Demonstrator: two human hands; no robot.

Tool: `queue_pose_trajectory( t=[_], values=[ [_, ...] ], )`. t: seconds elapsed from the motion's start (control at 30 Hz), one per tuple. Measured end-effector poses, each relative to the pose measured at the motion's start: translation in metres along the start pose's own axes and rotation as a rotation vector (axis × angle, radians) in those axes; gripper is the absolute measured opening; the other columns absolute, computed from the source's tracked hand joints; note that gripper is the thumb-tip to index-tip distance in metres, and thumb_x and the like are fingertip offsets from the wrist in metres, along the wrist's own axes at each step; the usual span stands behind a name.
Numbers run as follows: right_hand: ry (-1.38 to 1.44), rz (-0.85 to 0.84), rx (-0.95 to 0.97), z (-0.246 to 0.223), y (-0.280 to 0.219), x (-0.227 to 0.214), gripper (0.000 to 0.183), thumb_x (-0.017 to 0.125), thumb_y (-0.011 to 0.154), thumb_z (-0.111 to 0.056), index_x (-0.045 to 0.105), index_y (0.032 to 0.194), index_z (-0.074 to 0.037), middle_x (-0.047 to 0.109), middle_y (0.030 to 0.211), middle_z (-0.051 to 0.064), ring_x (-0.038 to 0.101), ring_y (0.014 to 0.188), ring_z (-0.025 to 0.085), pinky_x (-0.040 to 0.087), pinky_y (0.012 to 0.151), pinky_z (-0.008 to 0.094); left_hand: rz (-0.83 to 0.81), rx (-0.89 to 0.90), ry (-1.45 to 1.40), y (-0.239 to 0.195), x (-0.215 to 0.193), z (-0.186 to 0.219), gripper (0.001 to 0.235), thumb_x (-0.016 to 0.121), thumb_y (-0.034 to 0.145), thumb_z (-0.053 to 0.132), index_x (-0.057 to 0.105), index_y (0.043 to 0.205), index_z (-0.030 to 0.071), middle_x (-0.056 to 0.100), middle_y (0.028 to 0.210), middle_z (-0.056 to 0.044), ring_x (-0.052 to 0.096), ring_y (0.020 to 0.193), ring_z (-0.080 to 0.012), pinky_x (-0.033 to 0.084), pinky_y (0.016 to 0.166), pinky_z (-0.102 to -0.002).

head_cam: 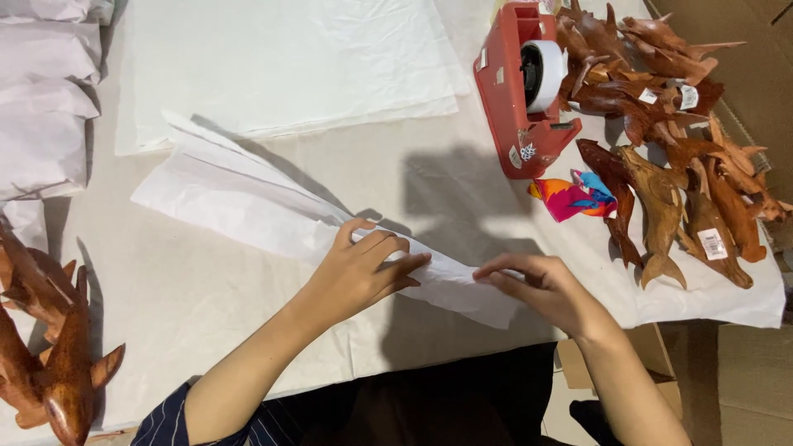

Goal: Wrapping a small wooden shark sculpture in white protective paper through a series of folds.

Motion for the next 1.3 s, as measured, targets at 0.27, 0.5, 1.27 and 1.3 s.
queue_pose_trajectory(
  t=[0.27, 0.5, 1.27, 1.3],
  values=[
    [-0.24, 0.022, 0.044, -0.005, -0.02, 0.004, 0.044, 0.086, 0.078, -0.028, 0.082, 0.12, -0.015, 0.075, 0.101, 0.01, 0.068, 0.105, 0.024, 0.044, 0.099, 0.038, 0.046, 0.035, 0.026, 0.007, -0.007, 0.003, 0.011, 0.075, 0.098, 0.026, 0.072, 0.099, 0.015, 0.059, 0.096, 0.001, 0.058, 0.087, -0.0167, 0.04, 0.097, -0.043],
    [-0.483, 0.273, -0.088, 0.007, -0.038, 0.011, 0.046, 0.088, 0.077, -0.022, 0.079, 0.122, -0.025, 0.053, 0.12, 0.004, 0.054, 0.119, 0.022, 0.049, 0.096, 0.035, 0.071, 0.082, 0.007, 0.018, -0.019, 0.007, 0.016, 0.08, 0.098, 0.015, 0.069, 0.088, 0.011, 0.06, 0.095, 0.0, 0.058, 0.083, -0.0154, 0.043, 0.096, -0.042],
    [-0.319, 0.054, -0.346, 0.017, -0.047, 0.029, 0.036, 0.068, 0.089, -0.003, 0.072, 0.124, -0.01, 0.079, 0.122, 0.007, 0.079, 0.11, 0.02, 0.063, 0.095, 0.032, -0.129, 0.222, -0.092, 0.005, -0.012, 0.013, 0.034, 0.072, 0.099, 0.045, 0.072, 0.105, 0.012, 0.068, 0.111, -0.001, 0.064, 0.11, -0.0203, 0.039, 0.11, -0.053],
    [-0.296, 0.034, -0.316, 0.024, -0.044, 0.027, 0.037, 0.073, 0.085, -0.001, 0.074, 0.121, -0.01, 0.08, 0.12, 0.007, 0.08, 0.106, 0.02, 0.064, 0.092, 0.031, -0.138, 0.238, -0.061, 0.004, -0.009, 0.015, 0.036, 0.07, 0.1, 0.047, 0.072, 0.102, 0.011, 0.069, 0.11, -0.001, 0.064, 0.11, -0.0201, 0.039, 0.11, -0.053]
  ],
)
Point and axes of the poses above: each hand's wrist, its own y-axis towards the middle knuckle, its own x-axis out of the palm, z = x × y, the point moved 6 cm from there along y, towards the middle knuckle
